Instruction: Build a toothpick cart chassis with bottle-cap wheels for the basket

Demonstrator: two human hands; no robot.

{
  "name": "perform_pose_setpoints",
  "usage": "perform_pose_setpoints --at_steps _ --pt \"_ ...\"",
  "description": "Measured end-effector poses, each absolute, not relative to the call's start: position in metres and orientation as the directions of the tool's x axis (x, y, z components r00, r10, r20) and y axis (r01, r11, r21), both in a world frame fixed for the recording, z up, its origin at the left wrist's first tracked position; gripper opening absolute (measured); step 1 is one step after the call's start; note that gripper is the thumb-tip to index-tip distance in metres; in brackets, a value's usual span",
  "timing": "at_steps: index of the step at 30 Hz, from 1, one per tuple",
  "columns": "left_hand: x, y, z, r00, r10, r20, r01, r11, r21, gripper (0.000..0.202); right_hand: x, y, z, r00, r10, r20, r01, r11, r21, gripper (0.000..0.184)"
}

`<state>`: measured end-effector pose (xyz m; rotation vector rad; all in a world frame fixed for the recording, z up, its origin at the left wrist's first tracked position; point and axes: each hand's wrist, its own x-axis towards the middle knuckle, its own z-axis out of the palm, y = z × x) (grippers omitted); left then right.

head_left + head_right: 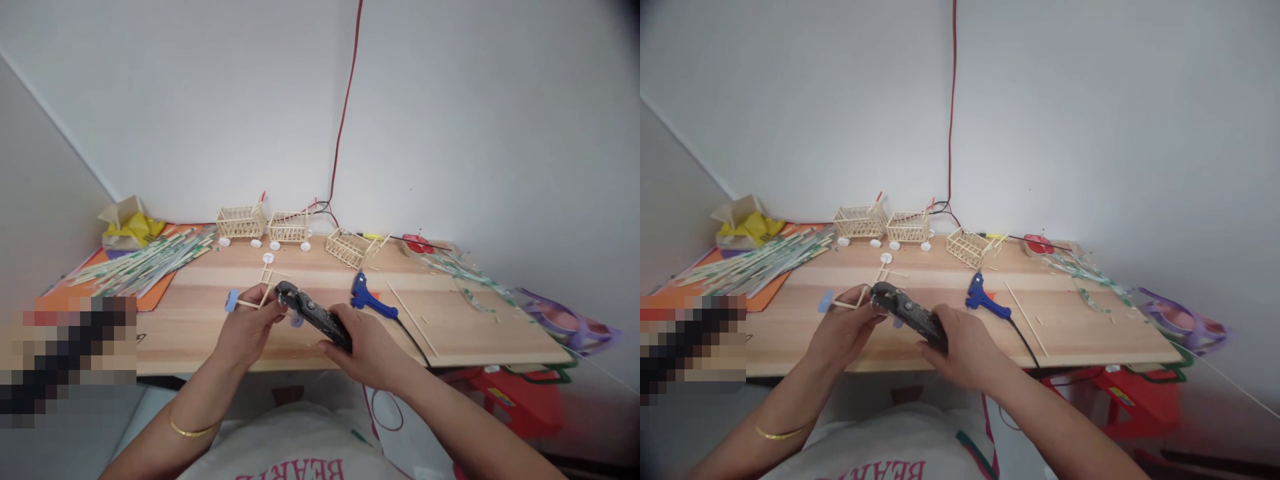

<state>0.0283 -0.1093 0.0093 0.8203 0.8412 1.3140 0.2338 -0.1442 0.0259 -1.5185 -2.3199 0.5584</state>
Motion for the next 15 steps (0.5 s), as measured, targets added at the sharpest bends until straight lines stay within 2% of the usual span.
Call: perform_pose_setpoints --at_steps 8,15 --pt "0.027 -0.105 0.007 0.068 0.996 -0.059 -0.421 0.082 0.904 0.022 0.235 -0.136 0.021 -0.416 0.907 0.066 0.851 0.413 -0.326 0.027" --pt "0.028 -0.101 0.003 0.088 0.994 -0.071 -0.435 0.102 0.895 0.022 0.235 -0.133 0.016 -0.413 0.909 0.06 0.863 0.412 -0.293 0.029"
